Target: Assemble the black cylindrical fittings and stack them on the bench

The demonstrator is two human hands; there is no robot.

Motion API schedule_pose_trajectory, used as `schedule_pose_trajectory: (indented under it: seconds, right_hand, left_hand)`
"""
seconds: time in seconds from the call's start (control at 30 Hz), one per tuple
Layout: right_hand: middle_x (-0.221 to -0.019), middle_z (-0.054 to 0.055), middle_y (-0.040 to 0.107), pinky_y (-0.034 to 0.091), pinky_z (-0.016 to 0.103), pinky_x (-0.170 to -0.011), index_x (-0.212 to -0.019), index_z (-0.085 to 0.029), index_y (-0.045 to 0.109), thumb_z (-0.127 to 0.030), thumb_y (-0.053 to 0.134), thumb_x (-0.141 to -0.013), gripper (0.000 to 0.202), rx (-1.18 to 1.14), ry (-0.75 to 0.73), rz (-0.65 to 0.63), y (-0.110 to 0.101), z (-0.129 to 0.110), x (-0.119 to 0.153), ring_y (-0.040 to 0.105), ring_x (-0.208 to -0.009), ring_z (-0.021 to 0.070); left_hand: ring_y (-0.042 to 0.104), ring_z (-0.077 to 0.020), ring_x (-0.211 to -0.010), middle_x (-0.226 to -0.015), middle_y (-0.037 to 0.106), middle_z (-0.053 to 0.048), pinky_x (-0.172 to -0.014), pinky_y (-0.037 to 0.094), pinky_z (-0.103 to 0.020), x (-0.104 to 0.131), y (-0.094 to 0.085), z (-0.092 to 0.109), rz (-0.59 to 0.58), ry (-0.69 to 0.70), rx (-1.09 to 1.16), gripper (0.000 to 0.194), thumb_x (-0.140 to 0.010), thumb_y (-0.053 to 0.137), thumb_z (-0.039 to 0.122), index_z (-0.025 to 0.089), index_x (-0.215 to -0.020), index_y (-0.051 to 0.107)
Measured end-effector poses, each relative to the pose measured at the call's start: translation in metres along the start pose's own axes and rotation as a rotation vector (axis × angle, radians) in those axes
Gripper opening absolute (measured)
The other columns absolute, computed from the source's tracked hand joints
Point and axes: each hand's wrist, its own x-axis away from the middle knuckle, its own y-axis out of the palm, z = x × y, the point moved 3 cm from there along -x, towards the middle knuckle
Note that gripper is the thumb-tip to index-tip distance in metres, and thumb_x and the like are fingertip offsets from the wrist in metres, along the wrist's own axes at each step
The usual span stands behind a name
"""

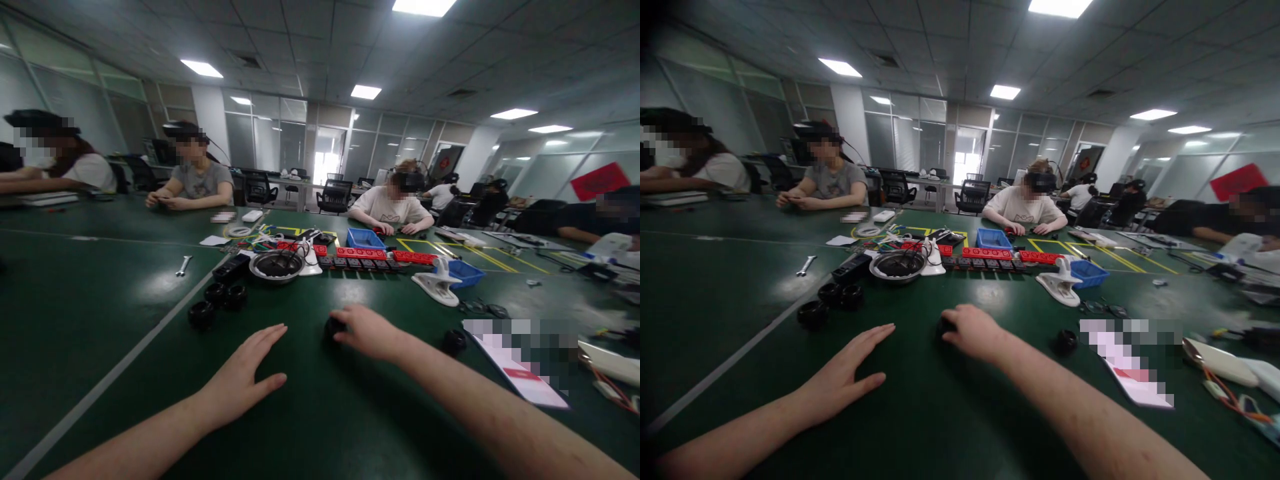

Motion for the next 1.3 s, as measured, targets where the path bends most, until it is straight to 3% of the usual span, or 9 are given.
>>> schedule_pose_trajectory:
  seconds: [0.1,0.17,0.27,0.37,0.53,0.93,1.03,1.13,1.3]
  right_hand:
    - [-0.105,0.005,0.058,0.040,0.031,-0.081,-0.124,-0.026,0.041,-0.032,0.056,-0.078,0.048,-0.112,-0.439,-0.020,0.015,-0.062,0.030,0.053,-0.094,0.0209]
    - [-0.110,0.009,0.055,0.037,0.037,-0.084,-0.128,-0.020,0.035,-0.042,0.064,-0.070,0.069,-0.229,-0.498,0.048,0.023,-0.072,0.041,0.051,-0.096,0.0244]
    - [-0.111,0.010,0.053,0.036,0.039,-0.085,-0.123,-0.015,0.038,-0.051,0.070,-0.056,0.083,-0.406,-0.454,0.107,0.035,-0.065,0.037,0.048,-0.097,0.0255]
    - [-0.101,0.006,0.055,0.037,0.034,-0.078,-0.112,-0.016,0.048,-0.047,0.072,-0.055,0.070,-0.486,-0.457,0.057,0.049,-0.057,0.024,0.050,-0.089,0.0216]
    - [-0.085,0.001,0.056,0.036,0.028,-0.071,-0.085,-0.018,0.059,-0.040,0.075,-0.056,0.040,-0.406,-0.508,-0.008,0.054,-0.054,0.014,0.048,-0.081,0.0174]
    - [-0.093,0.003,0.056,0.035,0.031,-0.075,-0.098,-0.020,0.059,-0.031,0.072,-0.058,0.044,-0.429,-0.218,0.068,0.046,0.006,0.005,0.048,-0.087,0.0210]
    - [-0.094,0.004,0.055,0.035,0.032,-0.078,-0.098,-0.020,0.061,-0.031,0.074,-0.056,0.046,-0.470,-0.215,0.027,0.043,0.014,0.001,0.048,-0.089,0.0221]
    - [-0.099,0.004,0.053,0.035,0.032,-0.083,-0.105,-0.021,0.059,-0.025,0.073,-0.055,0.053,-0.560,-0.245,-0.052,0.038,0.019,-0.001,0.047,-0.094,0.0224]
    - [-0.090,0.001,0.055,0.036,0.028,-0.078,-0.086,-0.018,0.066,-0.021,0.070,-0.057,0.029,-0.552,-0.260,-0.120,0.039,0.024,-0.007,0.049,-0.089,0.0197]
  left_hand:
    - [0.032,-0.0282,-0.121,-0.134,0.035,-0.009,-0.099,0.030,-0.044,0.005,-0.003,0.004,0.099,0.119,0.030,0.070,-0.077,0.047,0.060,0.024,-0.133,0.025]
    - [0.035,-0.0292,-0.117,-0.129,0.039,-0.009,-0.098,0.031,-0.043,0.007,-0.001,0.009,0.100,0.223,0.051,0.075,-0.072,0.048,0.065,0.025,-0.132,0.027]
    - [0.041,-0.0288,-0.109,-0.122,0.043,-0.009,-0.093,0.036,-0.041,0.008,0.003,0.014,0.109,0.282,0.080,0.080,-0.068,0.047,0.070,0.026,-0.131,0.027]
    - [0.047,-0.0261,-0.099,-0.111,0.050,-0.008,-0.085,0.040,-0.037,0.006,0.003,0.017,0.147,0.265,0.093,0.072,-0.070,0.045,0.070,0.025,-0.126,0.036]
    - [0.052,-0.0195,-0.082,-0.092,0.057,-0.004,-0.073,0.042,-0.028,0.000,0.006,0.026,0.010,0.323,0.123,0.052,-0.079,0.039,0.063,0.026,-0.114,0.051]
    - [0.052,-0.0183,-0.092,-0.100,0.057,-0.002,-0.082,0.040,-0.027,-0.074,0.020,0.054,-0.043,0.297,0.185,0.040,-0.075,0.065,0.034,0.024,-0.112,0.053]
    - [0.052,-0.0184,-0.087,-0.093,0.058,-0.001,-0.078,0.041,-0.028,-0.080,0.027,0.050,0.008,0.210,0.180,0.037,-0.074,0.066,0.032,0.025,-0.109,0.055]
    - [0.050,-0.0193,-0.094,-0.102,0.056,-0.002,-0.082,0.040,-0.029,-0.081,0.029,0.050,0.012,0.240,0.194,0.044,-0.073,0.067,0.026,0.027,-0.114,0.052]
    - [0.049,-0.0193,-0.098,-0.107,0.057,-0.002,-0.086,0.038,-0.029,-0.078,0.030,0.047,-0.001,0.349,0.272,0.050,-0.068,0.072,0.025,0.027,-0.113,0.051]
